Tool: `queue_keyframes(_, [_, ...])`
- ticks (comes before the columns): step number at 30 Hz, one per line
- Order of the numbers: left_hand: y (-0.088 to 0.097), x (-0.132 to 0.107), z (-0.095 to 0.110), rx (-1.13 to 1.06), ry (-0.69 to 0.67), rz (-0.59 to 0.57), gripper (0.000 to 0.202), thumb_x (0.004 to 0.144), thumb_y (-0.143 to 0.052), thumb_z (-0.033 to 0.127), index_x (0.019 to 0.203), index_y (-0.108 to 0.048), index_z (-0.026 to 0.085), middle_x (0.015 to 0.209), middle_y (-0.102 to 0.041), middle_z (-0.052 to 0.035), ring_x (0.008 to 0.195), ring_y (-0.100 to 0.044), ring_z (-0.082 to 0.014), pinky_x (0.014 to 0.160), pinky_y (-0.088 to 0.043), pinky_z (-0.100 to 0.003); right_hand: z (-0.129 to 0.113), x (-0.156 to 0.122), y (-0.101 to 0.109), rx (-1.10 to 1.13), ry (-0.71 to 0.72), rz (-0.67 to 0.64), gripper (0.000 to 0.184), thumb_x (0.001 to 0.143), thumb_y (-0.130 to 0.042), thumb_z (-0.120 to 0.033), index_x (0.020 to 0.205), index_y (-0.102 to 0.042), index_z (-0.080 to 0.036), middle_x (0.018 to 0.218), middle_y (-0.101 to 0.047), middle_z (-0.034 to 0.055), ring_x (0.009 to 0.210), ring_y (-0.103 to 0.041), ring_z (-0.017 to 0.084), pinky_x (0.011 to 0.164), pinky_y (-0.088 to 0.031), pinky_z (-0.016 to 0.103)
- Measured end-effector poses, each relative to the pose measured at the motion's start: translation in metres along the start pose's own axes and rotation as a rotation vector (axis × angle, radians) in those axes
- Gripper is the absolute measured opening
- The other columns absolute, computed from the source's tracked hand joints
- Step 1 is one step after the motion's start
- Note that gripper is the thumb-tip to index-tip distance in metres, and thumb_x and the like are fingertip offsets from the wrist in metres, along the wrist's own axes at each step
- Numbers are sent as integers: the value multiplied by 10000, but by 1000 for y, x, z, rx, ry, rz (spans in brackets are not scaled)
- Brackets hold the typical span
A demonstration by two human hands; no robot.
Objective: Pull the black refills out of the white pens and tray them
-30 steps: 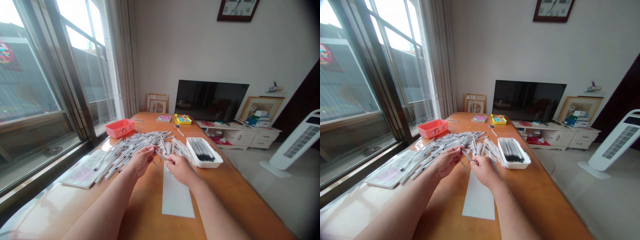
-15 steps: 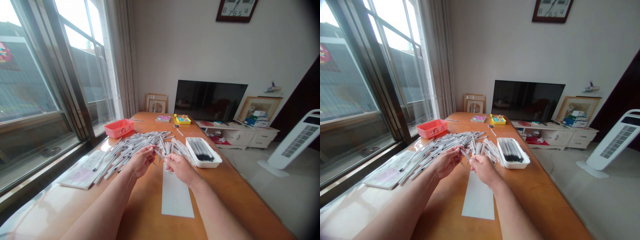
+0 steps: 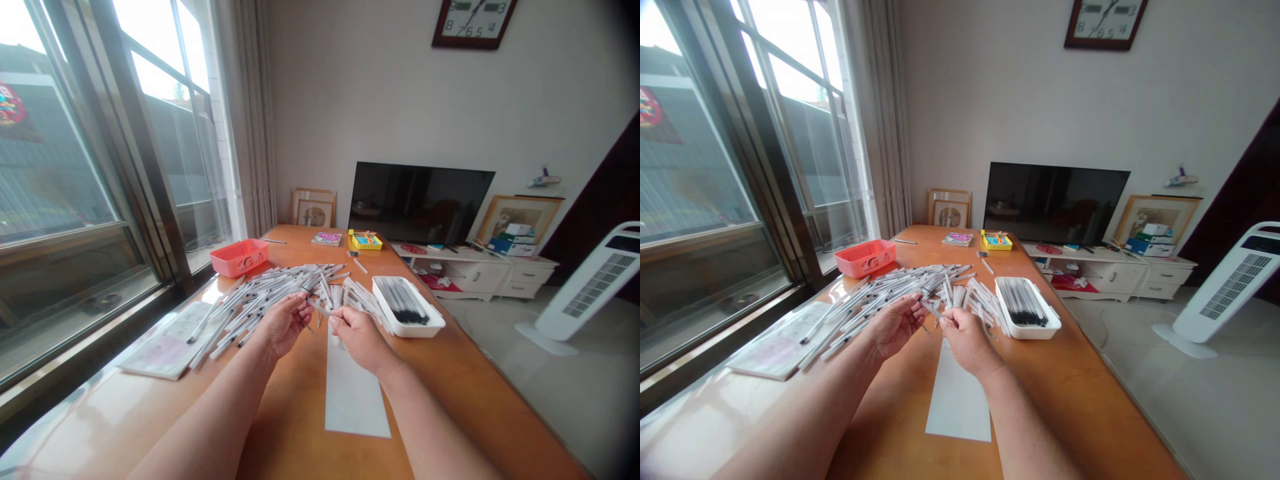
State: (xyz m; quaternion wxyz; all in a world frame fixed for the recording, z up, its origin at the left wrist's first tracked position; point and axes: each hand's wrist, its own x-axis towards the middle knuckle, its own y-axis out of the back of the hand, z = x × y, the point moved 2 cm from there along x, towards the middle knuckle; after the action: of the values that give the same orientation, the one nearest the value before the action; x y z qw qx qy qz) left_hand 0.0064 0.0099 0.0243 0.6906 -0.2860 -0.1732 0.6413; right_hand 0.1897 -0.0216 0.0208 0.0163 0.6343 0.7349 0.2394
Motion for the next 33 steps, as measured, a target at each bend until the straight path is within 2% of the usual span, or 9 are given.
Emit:
queue_keyframes(3, [0, 0, -1, 21, -7, 7, 148, 789, -779, 182, 869, -658, 154, 819, -703, -41, 725, -669, -110, 714, -538, -223, 4, 1, -1, 50, -31, 57, 262, 882, -561, -413, 981, -630, -181, 756, -615, 7, 624, -505, 138, 570, -385, 263])
queue_keyframes(5, [-1, -1, -1, 41, -29, -6, 131, 795, -773, 174, 864, -663, 152, 858, -718, -53, 767, -680, -121, 755, -543, -233, 5, 2, -1, 97, -65, 75, 262, 880, -568, -428, 961, -614, -184, 757, -622, 11, 635, -523, 143, 582, -401, 267])
queue_keyframes(9, [-3, -2, 0, 69, -70, -50, 122, 818, -762, 219, 874, -682, 146, 929, -738, -77, 802, -679, -133, 820, -541, -258, -1, -1, -1, 200, -175, 30, 274, 895, -556, -449, 901, -605, -179, 724, -635, 14, 623, -536, 132, 603, -415, 265])
queue_keyframes(15, [-6, -3, 0, 84, -99, -68, 180, 799, -787, 267, 894, -686, 152, 971, -746, -89, 828, -688, -153, 863, -534, -295, -7, -5, -2, 397, -266, -62, 373, 895, -561, -529, 820, -589, -165, 679, -633, 16, 520, -479, 93, 538, -374, 241])
queue_keyframes(19, [-5, -2, -2, 108, -133, -32, 216, 776, -809, 302, 873, -682, 157, 933, -742, -71, 792, -678, -139, 836, -532, -287, -7, -5, -4, 319, -255, -15, 374, 905, -558, -548, 885, -577, -175, 679, -647, 14, 549, -511, 106, 568, -402, 246])
queue_keyframes(22, [-5, -2, -4, 106, -129, -14, 216, 770, -814, 297, 864, -681, 155, 921, -741, -66, 785, -674, -129, 832, -528, -273, -8, -4, -5, 307, -204, -3, 324, 857, -655, -474, 973, -546, -191, 698, -650, -4, 605, -550, 123, 600, -426, 250])
queue_keyframes(24, [-6, -2, -4, 96, -114, -13, 209, 776, -809, 283, 879, -682, 153, 930, -743, -71, 788, -676, -128, 835, -530, -267, -8, -4, -4, 296, -183, -1, 303, 843, -674, -440, 954, -541, -191, 699, -650, -4, 617, -553, 126, 604, -429, 252])
queue_keyframes(28, [-8, -4, -2, 77, -86, -44, 208, 800, -789, 271, 937, -693, 147, 972, -749, -89, 814, -688, -141, 834, -538, -268, -9, -4, 1, 198, -197, -3, 309, 913, -570, -481, 861, -578, -176, 692, -664, 22, 585, -529, 118, 597, -416, 257])
queue_keyframes(33, [-10, -5, -1, 57, -80, -83, 179, 831, -753, 230, 979, -697, 147, 1025, -753, -105, 883, -702, -158, 823, -537, -254, -9, -7, -2, 231, -267, -92, 426, 962, -463, -544, 856, -616, -161, 596, -613, 13, 510, -452, 107, 533, -342, 251])
